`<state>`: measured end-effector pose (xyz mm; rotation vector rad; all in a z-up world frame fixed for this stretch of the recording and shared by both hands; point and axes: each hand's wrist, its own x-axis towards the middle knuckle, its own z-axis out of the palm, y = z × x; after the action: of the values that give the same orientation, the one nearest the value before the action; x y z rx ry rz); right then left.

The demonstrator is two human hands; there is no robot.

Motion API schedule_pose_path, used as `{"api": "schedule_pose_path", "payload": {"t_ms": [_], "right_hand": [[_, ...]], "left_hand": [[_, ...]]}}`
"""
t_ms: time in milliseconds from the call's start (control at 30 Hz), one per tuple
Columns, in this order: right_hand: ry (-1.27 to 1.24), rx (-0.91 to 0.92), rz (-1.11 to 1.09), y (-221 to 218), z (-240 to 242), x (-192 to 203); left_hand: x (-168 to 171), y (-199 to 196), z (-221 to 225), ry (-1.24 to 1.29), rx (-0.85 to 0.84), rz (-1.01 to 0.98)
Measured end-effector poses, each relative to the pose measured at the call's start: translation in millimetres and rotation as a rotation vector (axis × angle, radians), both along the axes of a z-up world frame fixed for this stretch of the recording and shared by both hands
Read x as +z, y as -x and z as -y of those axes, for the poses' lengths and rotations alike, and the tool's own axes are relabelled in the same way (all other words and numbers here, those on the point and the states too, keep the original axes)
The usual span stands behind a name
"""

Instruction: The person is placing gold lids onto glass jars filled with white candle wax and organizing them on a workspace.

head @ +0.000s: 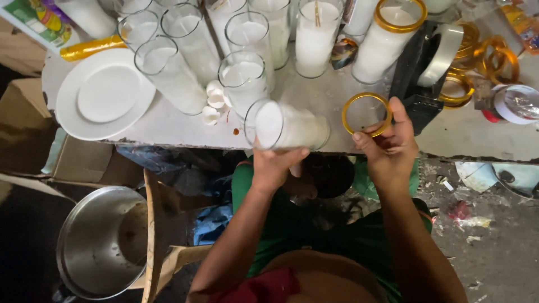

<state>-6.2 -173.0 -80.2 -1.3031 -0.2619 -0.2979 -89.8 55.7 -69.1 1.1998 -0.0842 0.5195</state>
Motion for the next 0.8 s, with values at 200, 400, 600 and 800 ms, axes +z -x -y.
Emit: {"api": "schedule_pose_path", "payload": {"t_ms": [200, 400, 600, 800], "right_hand": [[0.023, 0.068, 0.030, 34.4, -24.3, 41.6], [0.157, 0.202, 0.283, -14.8, -29.8, 3.9], [0.079, 0.100, 0.182, 19.3, -38.0, 27.2], [0.325, -0.084, 0.231, -27.3, -21.0, -19.7]], "left_hand": [[2.0, 18.0, -2.6, -0.271, 0.312, 0.077], [-3.1, 34.1, 5.5, -0.307, 0.456, -0.061], [-18.0, 34.1, 0.2, -0.314, 0.421, 0.052], [-6.2, 31.9, 6.9, -0.269, 0.395, 0.144]]}}
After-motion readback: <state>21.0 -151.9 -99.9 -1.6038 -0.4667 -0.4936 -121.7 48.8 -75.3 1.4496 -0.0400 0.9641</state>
